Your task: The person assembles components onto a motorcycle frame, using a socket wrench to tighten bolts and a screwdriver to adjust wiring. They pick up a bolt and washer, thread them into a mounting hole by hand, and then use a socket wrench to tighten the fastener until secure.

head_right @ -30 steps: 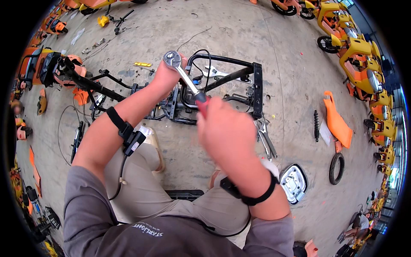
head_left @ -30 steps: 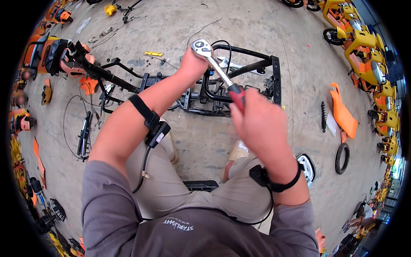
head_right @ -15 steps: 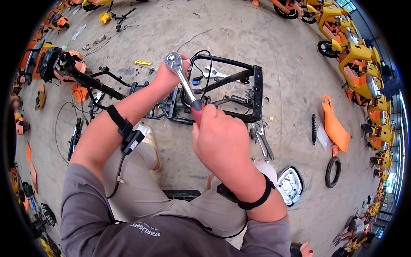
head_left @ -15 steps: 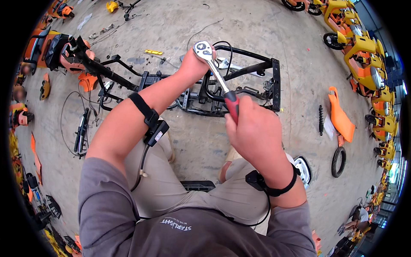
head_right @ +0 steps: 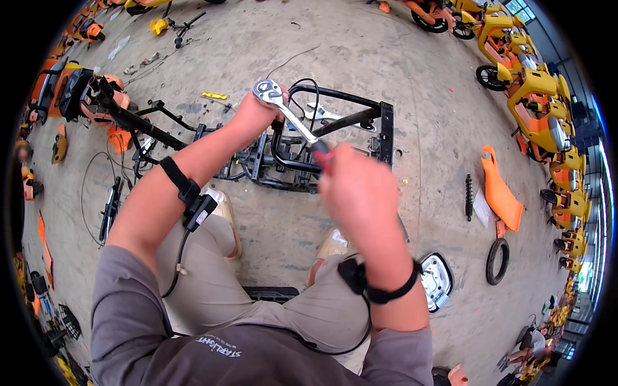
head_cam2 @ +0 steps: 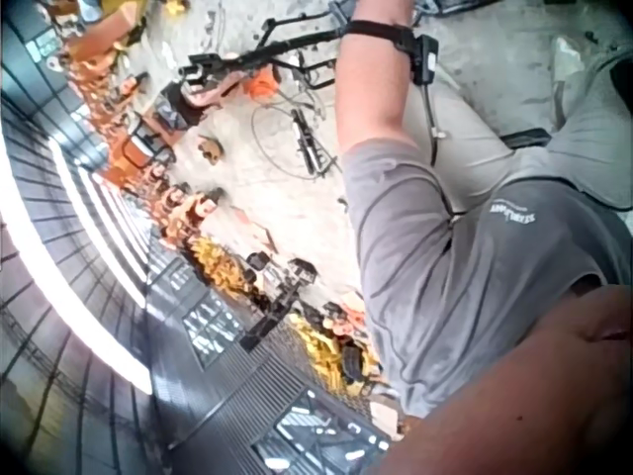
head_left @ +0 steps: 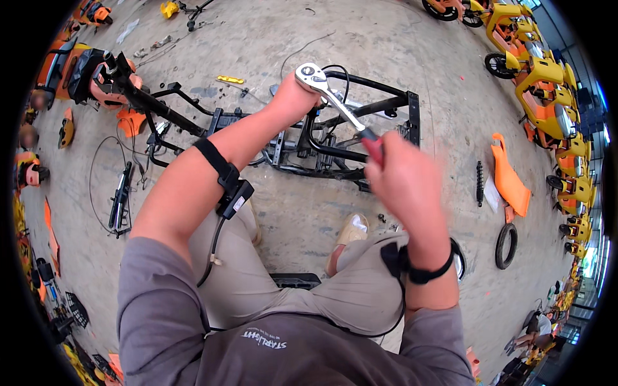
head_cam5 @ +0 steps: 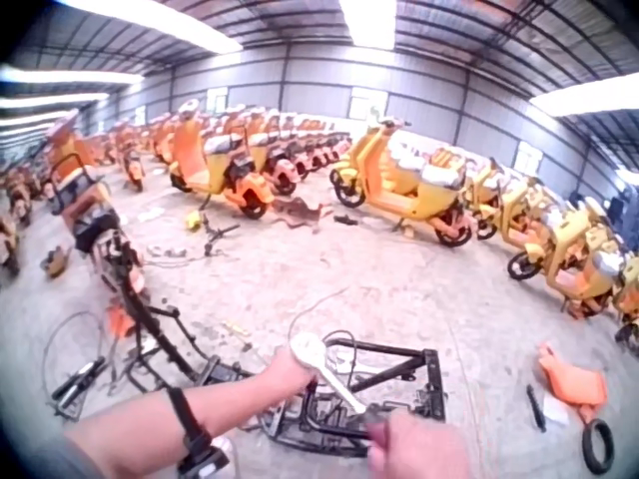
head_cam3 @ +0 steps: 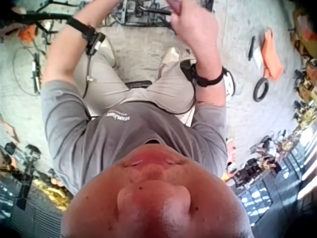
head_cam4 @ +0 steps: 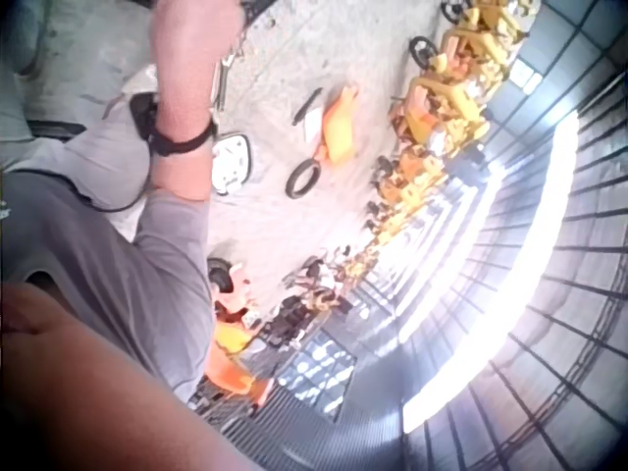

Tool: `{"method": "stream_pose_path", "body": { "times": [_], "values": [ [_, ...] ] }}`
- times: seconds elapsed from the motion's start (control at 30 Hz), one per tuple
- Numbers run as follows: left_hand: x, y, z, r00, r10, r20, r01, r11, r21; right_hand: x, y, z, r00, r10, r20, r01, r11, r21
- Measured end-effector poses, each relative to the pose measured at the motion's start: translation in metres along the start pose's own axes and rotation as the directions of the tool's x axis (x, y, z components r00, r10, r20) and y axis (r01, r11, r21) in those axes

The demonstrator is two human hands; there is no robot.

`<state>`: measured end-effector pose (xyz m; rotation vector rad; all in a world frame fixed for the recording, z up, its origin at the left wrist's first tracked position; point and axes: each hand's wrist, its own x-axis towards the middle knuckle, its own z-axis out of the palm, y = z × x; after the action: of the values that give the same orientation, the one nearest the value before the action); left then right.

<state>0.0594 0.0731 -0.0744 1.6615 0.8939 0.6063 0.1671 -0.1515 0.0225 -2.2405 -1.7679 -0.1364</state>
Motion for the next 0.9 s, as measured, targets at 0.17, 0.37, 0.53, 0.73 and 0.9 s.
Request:
{"method": "stream_pose_path", "body": {
  "times": [0.17,0.37,0.53,0.73,0.9],
  "values": [
    [-0.006,0.002,0.009,0.996,0.045,-0.081,-0.057,0.987,-0.151,-0.008,-0.014,0.003,1.0,-0.018,-0.008,0.019,1.0,0.019],
    [0.009,-0.005,0.008,0.998,-0.062,-0.019,0.061,0.997,-0.043,0.038,0.066,0.002,0.977,0.158,-0.142,-0.145,0.985,0.095],
    [0.01,-0.006,0.005,0.998,-0.051,-0.032,0.048,0.997,-0.063,0.021,0.045,-0.004,0.994,0.104,-0.043,-0.105,0.994,-0.017],
    [-0.002,0.003,0.007,0.994,-0.063,-0.089,0.058,0.997,-0.058,-0.016,-0.021,-0.012,0.993,-0.003,-0.122,0.0,1.0,-0.025],
    [0.007,-0.001,0.007,0.996,-0.09,0.016,0.091,0.992,-0.083,0.015,0.046,-0.006,0.961,0.006,-0.278,-0.011,1.0,-0.018]
  ]
}}
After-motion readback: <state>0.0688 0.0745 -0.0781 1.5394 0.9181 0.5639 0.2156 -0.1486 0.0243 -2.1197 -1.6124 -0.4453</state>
